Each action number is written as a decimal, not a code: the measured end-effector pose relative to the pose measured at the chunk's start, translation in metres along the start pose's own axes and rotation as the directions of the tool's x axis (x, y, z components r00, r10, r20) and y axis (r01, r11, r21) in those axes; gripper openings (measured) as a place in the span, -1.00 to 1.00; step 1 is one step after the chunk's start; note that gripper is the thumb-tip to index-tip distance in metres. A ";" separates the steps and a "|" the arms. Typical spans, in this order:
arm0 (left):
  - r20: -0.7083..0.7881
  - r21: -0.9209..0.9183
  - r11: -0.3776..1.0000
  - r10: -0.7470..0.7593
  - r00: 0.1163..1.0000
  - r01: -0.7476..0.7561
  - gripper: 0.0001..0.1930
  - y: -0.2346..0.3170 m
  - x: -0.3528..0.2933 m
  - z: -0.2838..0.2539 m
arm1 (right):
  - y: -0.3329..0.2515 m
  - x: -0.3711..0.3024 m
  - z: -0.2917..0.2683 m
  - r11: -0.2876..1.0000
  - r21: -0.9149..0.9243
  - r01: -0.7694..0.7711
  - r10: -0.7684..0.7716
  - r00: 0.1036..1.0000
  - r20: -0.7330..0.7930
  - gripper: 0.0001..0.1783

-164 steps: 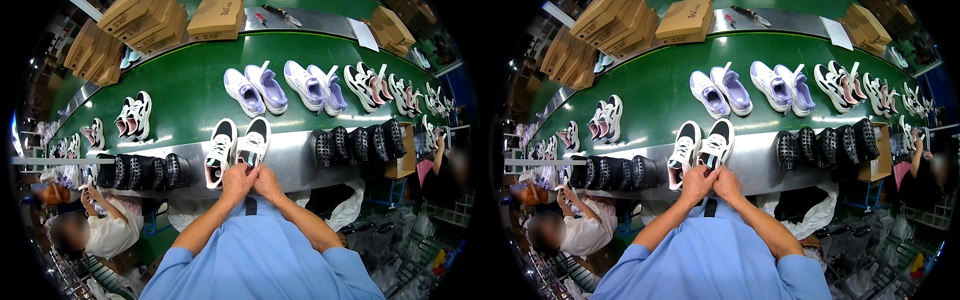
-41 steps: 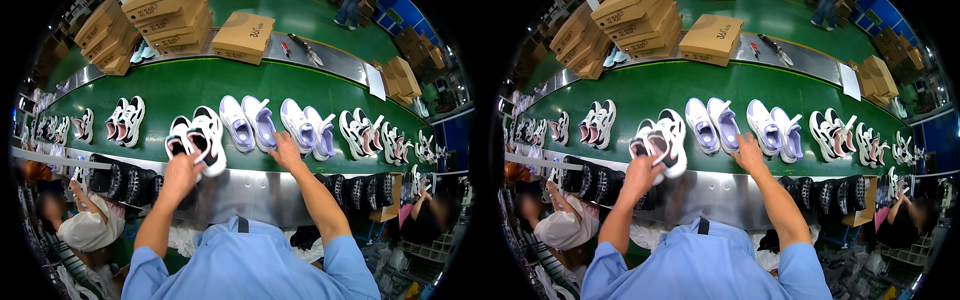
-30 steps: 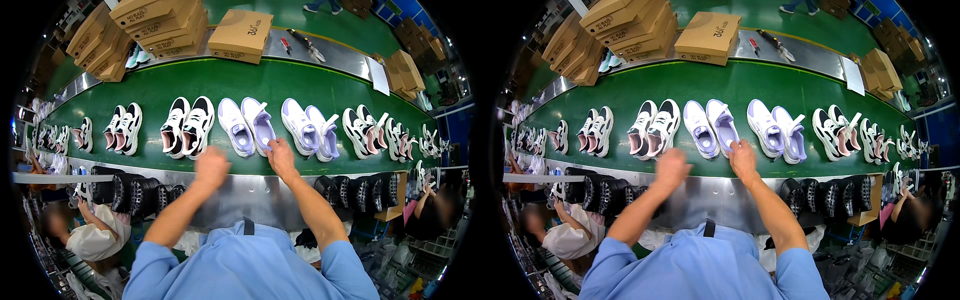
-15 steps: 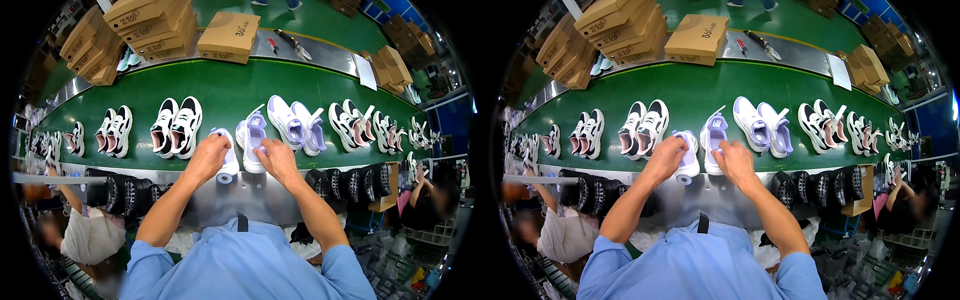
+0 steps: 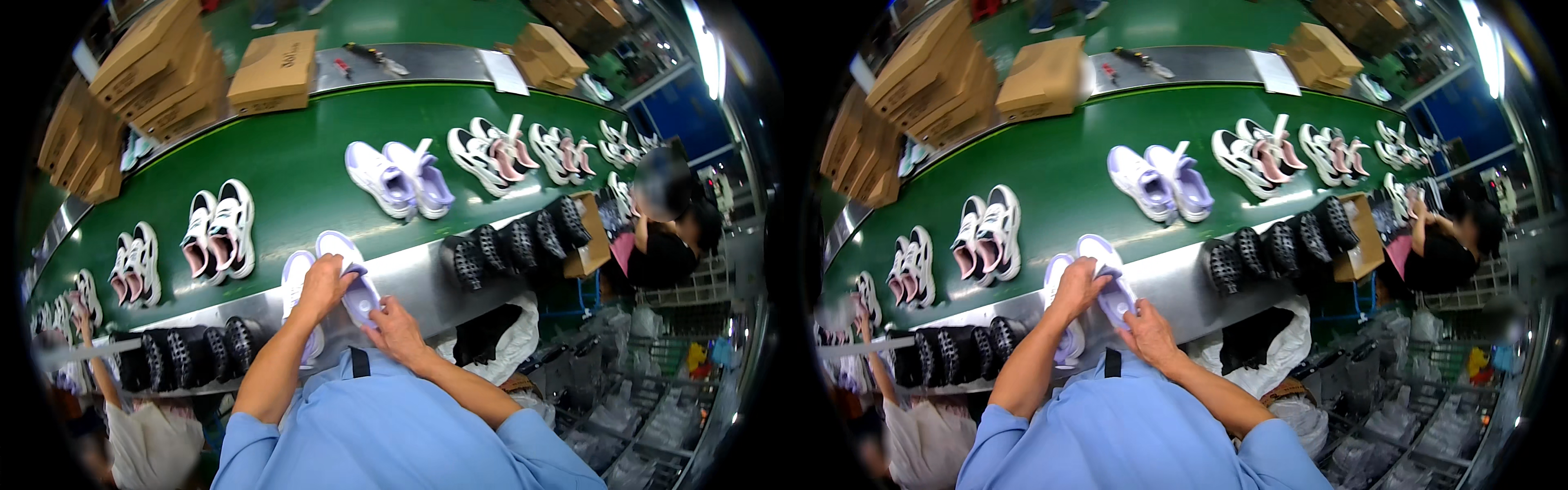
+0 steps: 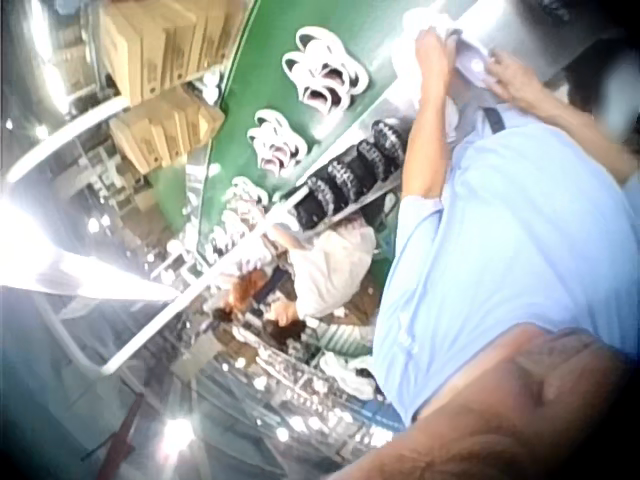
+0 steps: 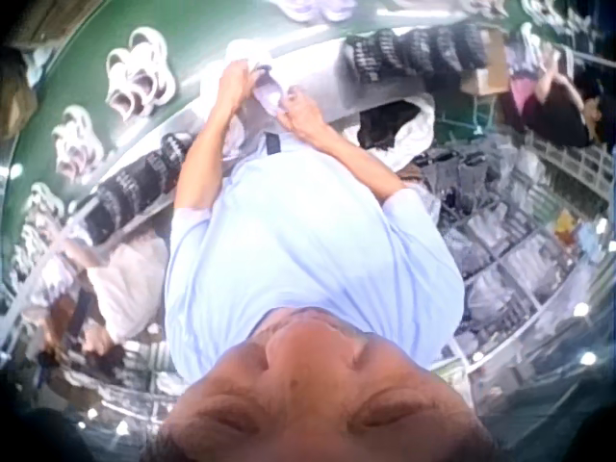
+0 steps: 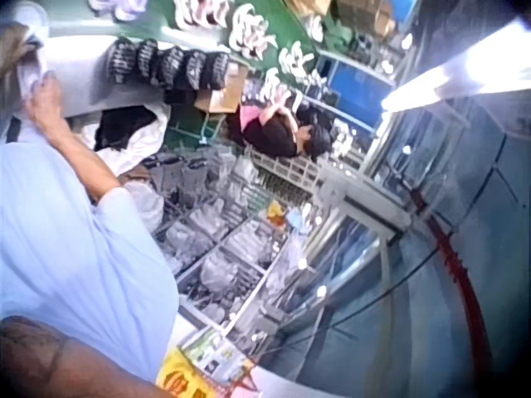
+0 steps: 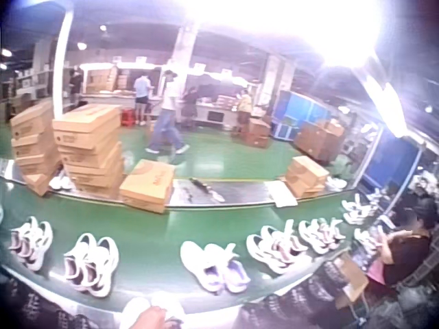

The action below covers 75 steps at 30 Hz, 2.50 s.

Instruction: The person picks up shoes from a conveyor belt, checks the interior and exterior, and moves them to another section of the line.

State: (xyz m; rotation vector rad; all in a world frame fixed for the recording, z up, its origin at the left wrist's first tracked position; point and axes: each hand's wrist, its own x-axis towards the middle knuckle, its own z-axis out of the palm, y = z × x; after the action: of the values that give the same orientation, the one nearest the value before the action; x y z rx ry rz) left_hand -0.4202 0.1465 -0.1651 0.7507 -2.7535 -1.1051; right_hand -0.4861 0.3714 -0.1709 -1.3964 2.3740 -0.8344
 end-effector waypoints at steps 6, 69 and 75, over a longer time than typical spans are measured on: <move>0.141 -0.050 0.998 -0.028 0.990 0.035 -0.67 0.004 -0.003 -0.005 | 0.048 -0.021 -0.125 0.935 -0.070 -0.348 0.281 0.846 -0.454 -0.50; -0.275 -0.408 0.838 -0.491 0.827 0.362 -0.77 0.020 -0.064 0.075 | 0.040 0.057 -0.002 0.905 0.160 0.393 -0.380 0.919 -0.108 -0.72; -0.248 -0.438 0.847 -0.437 0.865 0.302 -0.70 0.050 -0.068 0.060 | 0.036 0.056 -0.007 0.912 0.122 0.392 -0.389 0.920 -0.052 -0.60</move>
State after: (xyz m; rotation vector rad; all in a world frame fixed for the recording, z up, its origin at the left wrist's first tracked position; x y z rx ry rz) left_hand -0.3962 0.2470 -0.1693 1.3107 -2.0579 -1.3734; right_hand -0.5433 0.3387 -0.1837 -1.8449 2.0391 -1.0907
